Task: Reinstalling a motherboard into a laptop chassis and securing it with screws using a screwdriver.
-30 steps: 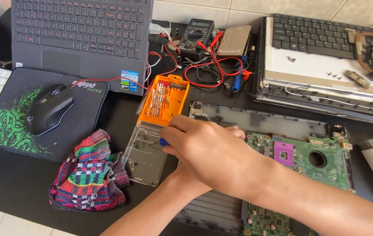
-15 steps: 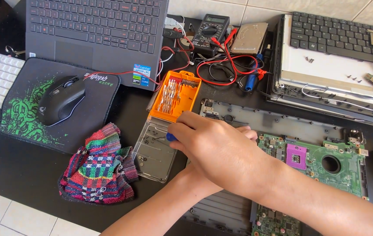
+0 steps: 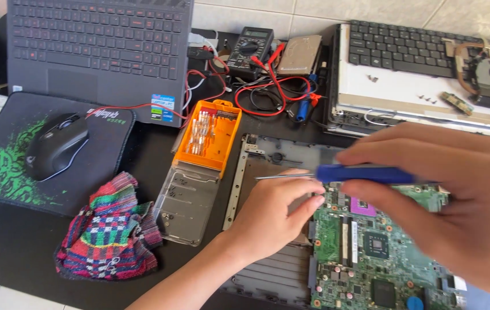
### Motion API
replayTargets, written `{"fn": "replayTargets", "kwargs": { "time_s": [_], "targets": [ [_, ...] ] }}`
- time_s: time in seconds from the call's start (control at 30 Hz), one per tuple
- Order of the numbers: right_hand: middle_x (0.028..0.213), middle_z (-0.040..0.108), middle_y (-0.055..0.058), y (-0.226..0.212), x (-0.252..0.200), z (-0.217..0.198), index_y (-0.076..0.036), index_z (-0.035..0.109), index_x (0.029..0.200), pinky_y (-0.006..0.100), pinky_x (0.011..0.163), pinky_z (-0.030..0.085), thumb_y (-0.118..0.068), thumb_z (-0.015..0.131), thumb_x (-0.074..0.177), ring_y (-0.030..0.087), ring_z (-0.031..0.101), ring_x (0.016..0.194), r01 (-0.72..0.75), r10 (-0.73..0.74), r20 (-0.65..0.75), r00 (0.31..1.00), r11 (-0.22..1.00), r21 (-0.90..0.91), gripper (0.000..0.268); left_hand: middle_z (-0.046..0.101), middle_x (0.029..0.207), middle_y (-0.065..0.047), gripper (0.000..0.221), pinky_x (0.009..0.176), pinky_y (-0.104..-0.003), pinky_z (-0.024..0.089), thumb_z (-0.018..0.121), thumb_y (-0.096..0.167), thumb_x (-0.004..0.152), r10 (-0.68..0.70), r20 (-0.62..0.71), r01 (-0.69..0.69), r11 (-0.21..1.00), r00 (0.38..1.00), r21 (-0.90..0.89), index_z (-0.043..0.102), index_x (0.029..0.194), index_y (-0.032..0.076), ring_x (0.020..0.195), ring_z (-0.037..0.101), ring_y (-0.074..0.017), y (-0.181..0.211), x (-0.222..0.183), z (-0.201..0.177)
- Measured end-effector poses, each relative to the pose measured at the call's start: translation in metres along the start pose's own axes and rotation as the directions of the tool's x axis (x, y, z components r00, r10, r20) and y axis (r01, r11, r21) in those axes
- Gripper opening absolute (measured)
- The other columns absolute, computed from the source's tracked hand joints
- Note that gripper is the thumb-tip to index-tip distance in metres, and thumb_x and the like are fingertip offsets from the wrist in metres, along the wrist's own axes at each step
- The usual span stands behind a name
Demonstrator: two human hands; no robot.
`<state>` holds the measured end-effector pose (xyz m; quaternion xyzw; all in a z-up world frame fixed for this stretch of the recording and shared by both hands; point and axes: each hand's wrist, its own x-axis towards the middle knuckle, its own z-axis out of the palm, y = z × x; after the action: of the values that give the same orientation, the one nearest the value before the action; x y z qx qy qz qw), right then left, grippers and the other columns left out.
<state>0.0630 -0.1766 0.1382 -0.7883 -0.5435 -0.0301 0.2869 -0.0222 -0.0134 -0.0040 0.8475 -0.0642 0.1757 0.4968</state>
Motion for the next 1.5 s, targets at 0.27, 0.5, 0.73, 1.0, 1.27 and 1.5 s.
{"fn": "replayTargets", "kwargs": {
  "time_s": [0.27,0.5,0.73,1.0,1.27,1.5],
  "targets": [
    [0.11,0.077,0.004,0.073,-0.063,-0.033,-0.015,0.078,0.115,0.034,0.093,0.054,-0.026,0.074,0.079,0.02,0.072,0.102,-0.323,0.321,-0.04,0.946,0.927,-0.191,0.038,0.08,0.105,-0.006,0.022,0.084,-0.026,0.065,0.074,0.013,0.09,-0.285,0.006,0.267,0.888,0.958,-0.373,0.074,0.111,0.008,0.099,0.077,-0.0143,0.005,0.003,0.005],
    [0.104,0.082,-0.007,0.063,-0.058,-0.04,-0.026,0.084,0.11,0.029,0.075,0.057,-0.027,0.076,0.08,0.012,0.075,0.099,-0.525,0.531,0.011,0.847,0.841,-0.127,0.032,0.08,0.106,-0.012,0.024,0.089,-0.03,0.069,0.077,0.004,0.088,-0.268,-0.008,0.212,0.776,0.963,-0.594,0.074,0.111,0.005,0.101,0.078,-0.0187,0.01,0.004,0.009],
    [0.1,0.082,-0.002,0.062,-0.057,-0.037,-0.022,0.084,0.11,0.032,0.079,0.061,-0.025,0.075,0.079,0.016,0.077,0.095,-0.488,0.489,0.02,0.872,0.871,-0.056,0.032,0.083,0.096,-0.012,0.023,0.061,-0.027,0.065,0.079,0.019,0.085,-0.381,0.009,0.317,0.755,0.925,-0.574,0.08,0.102,0.004,0.083,0.078,-0.0165,0.011,0.005,0.011],
    [0.095,0.083,-0.003,0.062,-0.055,-0.034,-0.022,0.085,0.105,0.033,0.078,0.059,-0.027,0.076,0.08,0.015,0.077,0.09,-0.416,0.419,-0.003,0.908,0.902,-0.11,0.028,0.082,0.088,-0.015,0.016,0.062,-0.027,0.062,0.075,0.011,0.09,-0.386,0.054,0.339,0.723,0.921,-0.602,0.079,0.1,0.0,0.083,0.079,-0.0196,0.009,0.004,0.01],
    [0.096,0.084,-0.005,0.061,-0.056,-0.034,-0.023,0.085,0.106,0.033,0.075,0.059,-0.026,0.075,0.08,0.015,0.077,0.09,-0.412,0.415,0.009,0.91,0.905,-0.106,0.028,0.082,0.091,-0.012,0.016,0.063,-0.025,0.063,0.077,0.012,0.089,-0.357,0.028,0.313,0.775,0.934,-0.549,0.078,0.102,0.002,0.082,0.077,-0.0154,0.007,0.002,0.011],
    [0.09,0.083,-0.006,0.056,-0.054,-0.033,-0.023,0.084,0.104,0.034,0.065,0.06,-0.032,0.076,0.08,0.015,0.077,0.075,-0.342,0.356,0.059,0.933,0.924,-0.169,0.027,0.078,0.095,-0.008,0.007,0.074,-0.027,0.062,0.072,0.003,0.094,0.07,-0.066,-0.077,0.991,0.995,-0.107,0.075,0.1,0.001,0.082,0.075,-0.0174,0.0,-0.001,0.01]
  ]
}}
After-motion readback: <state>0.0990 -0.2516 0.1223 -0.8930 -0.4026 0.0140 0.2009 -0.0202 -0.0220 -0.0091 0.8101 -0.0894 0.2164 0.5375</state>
